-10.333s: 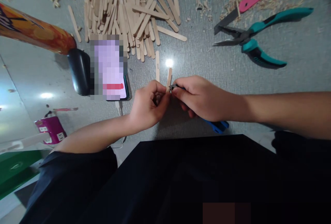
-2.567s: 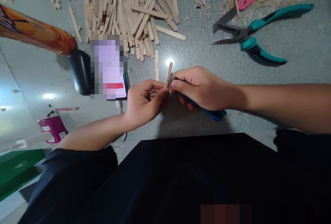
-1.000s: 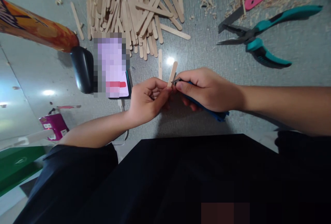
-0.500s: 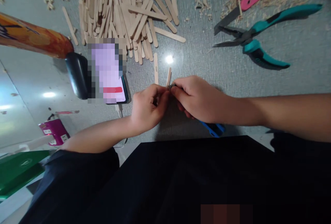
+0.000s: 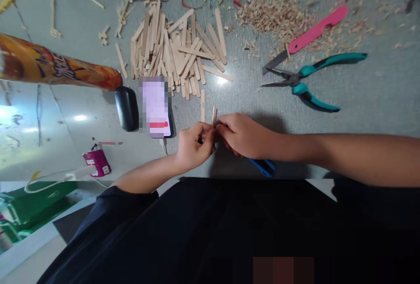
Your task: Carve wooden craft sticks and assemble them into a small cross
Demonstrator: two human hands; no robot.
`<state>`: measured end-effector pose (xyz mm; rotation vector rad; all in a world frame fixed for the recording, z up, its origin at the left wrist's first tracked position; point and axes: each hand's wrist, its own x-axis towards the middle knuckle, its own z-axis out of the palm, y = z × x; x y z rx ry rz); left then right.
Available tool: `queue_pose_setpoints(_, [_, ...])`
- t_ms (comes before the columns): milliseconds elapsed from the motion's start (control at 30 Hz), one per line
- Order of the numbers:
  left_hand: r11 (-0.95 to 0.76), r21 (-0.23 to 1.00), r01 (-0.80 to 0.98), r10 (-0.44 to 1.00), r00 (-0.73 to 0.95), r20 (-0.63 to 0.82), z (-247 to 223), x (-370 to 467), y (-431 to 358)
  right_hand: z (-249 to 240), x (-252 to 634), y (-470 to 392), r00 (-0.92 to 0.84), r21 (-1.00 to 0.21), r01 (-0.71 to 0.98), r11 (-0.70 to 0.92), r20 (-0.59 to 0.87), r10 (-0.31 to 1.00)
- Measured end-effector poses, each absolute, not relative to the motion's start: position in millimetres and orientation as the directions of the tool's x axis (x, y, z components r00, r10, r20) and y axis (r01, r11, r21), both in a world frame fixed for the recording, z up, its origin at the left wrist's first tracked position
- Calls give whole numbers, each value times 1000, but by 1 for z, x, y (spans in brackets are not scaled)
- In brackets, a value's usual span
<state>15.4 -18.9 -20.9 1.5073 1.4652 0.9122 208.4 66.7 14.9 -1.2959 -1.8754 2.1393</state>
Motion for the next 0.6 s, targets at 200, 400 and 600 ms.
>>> queue_pose_setpoints(200, [-8, 999, 36, 998, 58, 6, -22, 21, -18, 5, 214, 65, -733, -894, 326, -307, -444, 515])
queue_pose_setpoints(400, [-20, 996, -92, 999, 44, 24, -22, 27, -19, -1, 221, 63, -783, -895, 145, -423, -365, 504])
queue_pose_setpoints(600, [-1, 990, -143, 999, 45, 7, -26, 26, -18, -8, 220, 66, -817, -866, 64, -495, -330, 472])
